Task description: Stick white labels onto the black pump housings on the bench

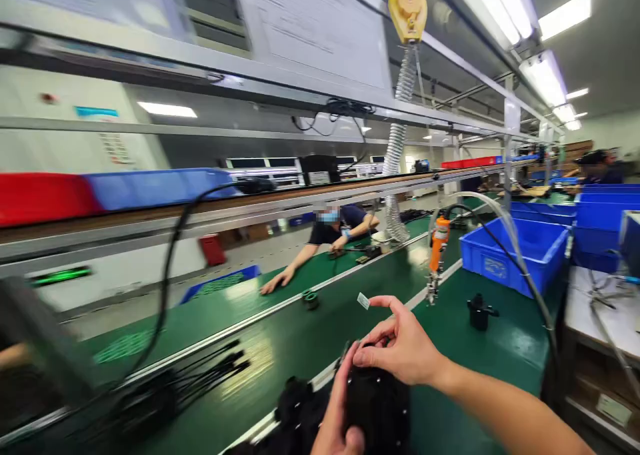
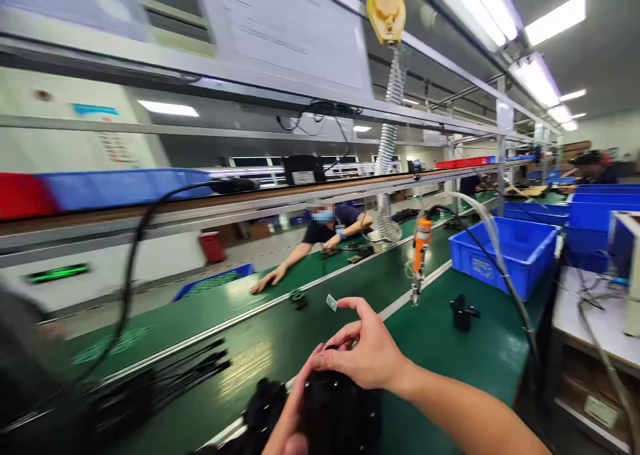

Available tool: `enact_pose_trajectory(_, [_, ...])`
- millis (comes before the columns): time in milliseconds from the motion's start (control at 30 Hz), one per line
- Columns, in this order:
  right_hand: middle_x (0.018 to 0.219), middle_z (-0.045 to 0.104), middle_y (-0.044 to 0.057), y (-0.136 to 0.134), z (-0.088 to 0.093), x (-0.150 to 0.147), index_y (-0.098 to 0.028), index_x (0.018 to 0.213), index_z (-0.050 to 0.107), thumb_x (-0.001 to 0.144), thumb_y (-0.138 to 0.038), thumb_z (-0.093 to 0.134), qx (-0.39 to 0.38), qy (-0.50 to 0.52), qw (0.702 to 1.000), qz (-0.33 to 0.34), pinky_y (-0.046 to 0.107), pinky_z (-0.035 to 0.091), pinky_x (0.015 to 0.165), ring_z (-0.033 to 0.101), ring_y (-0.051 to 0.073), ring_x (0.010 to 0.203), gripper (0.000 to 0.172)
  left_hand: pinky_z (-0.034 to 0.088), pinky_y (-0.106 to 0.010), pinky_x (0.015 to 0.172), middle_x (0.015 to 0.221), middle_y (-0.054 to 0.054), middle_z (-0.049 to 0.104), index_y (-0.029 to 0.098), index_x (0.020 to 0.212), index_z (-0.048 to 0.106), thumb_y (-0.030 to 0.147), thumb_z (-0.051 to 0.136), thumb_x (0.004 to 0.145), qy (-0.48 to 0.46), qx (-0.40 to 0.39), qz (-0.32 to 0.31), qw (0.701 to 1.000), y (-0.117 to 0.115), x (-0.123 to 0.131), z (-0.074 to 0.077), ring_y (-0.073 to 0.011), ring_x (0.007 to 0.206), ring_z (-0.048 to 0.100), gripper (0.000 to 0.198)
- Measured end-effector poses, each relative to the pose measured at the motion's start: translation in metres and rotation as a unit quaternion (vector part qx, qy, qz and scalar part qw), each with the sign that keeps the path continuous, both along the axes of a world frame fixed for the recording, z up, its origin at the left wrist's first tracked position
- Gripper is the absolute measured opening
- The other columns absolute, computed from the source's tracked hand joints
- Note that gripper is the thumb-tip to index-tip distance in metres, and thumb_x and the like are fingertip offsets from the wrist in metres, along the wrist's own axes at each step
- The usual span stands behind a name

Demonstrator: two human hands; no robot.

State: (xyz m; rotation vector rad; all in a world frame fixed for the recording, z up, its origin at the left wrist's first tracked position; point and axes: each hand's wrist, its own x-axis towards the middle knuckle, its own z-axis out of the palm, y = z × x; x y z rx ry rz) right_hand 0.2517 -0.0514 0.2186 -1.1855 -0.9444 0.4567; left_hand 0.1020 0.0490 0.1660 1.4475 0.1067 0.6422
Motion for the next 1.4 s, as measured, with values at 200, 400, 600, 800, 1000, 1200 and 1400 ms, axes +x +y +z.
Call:
enact_pose_trajectory(200, [0.104,0.073,0.006,0.022,0.005,-0.026,-0.019,0.116,0.069,0.091,-0.044,0.079,0.022,-0.079,0.996,-0.026,0.024,0.044,0.061,0.062,0.015,0.079,0.036,0.060,-0.048,0.100,0.125,-0.014,0.079,0.029,0.164,0.043,0.089,0.061,0.084,-0.011,-0.254,0.071,0.965,0.011,-0.004,0.006,-0.0383,0.120,0.072,0.102])
enact_pose_trajectory(400, [0.074,0.057,0.000,0.010,-0.021,-0.039,-0.016,0.083,0.063,0.101,-0.060,0.065,-0.016,-0.081,0.992,0.096,0.026,0.039,0.064,0.048,0.013,0.068,0.048,0.060,-0.042,0.099,0.122,-0.010,0.079,0.032,0.158,0.054,0.084,0.067,0.085,-0.070,-0.312,0.048,0.946,0.025,-0.008,0.010,-0.0324,0.108,0.077,0.090])
enact_pose_trajectory(600, [0.071,0.045,-0.003,0.015,-0.030,-0.051,-0.015,0.085,0.061,0.100,-0.066,0.063,-0.040,-0.058,0.992,0.103,0.026,0.032,0.061,0.037,0.011,0.065,0.053,0.053,-0.048,0.114,0.139,-0.010,0.074,0.032,0.153,0.060,0.086,0.065,0.084,-0.060,-0.321,0.075,0.942,0.025,-0.006,0.006,-0.0362,0.125,0.072,0.087])
enact_pose_trajectory(800, [0.075,0.054,0.000,0.016,-0.032,-0.054,-0.014,0.085,0.064,0.100,-0.062,0.063,-0.046,-0.082,0.993,0.066,0.028,0.035,0.064,0.044,0.013,0.069,0.051,0.051,-0.046,0.118,0.139,-0.011,0.074,0.031,0.157,0.056,0.080,0.054,0.096,-0.042,-0.328,0.113,0.937,0.022,-0.007,0.009,-0.0330,0.126,0.072,0.078])
enact_pose_trajectory(1000, [0.074,0.060,0.002,0.016,-0.031,-0.057,-0.015,0.086,0.067,0.103,-0.057,0.061,-0.051,-0.116,0.991,0.037,0.028,0.037,0.063,0.049,0.014,0.068,0.045,0.052,-0.045,0.117,0.136,-0.009,0.077,0.032,0.156,0.056,0.082,0.056,0.093,-0.045,-0.314,0.117,0.941,0.021,-0.007,0.008,-0.0318,0.123,0.074,0.081])
enact_pose_trajectory(1200, [0.074,0.063,0.002,0.013,-0.036,-0.056,-0.020,0.086,0.068,0.106,-0.047,0.060,-0.038,-0.258,0.965,-0.039,0.031,0.038,0.062,0.053,0.016,0.065,0.035,0.056,-0.042,0.110,0.135,-0.010,0.077,0.030,0.157,0.055,0.086,0.059,0.088,-0.043,-0.300,0.119,0.946,0.021,-0.008,0.011,-0.0320,0.119,0.075,0.089])
enact_pose_trajectory(1400, [0.079,0.060,-0.003,0.012,-0.038,-0.047,-0.020,0.139,0.051,0.089,-0.048,0.078,-0.084,-0.249,0.960,-0.096,0.030,0.040,0.058,0.051,0.015,0.057,0.063,0.056,-0.046,0.107,0.129,-0.012,0.078,0.029,0.164,0.044,0.093,0.055,0.083,-0.045,-0.259,0.104,0.959,0.018,-0.011,0.008,-0.0353,0.119,0.073,0.104])
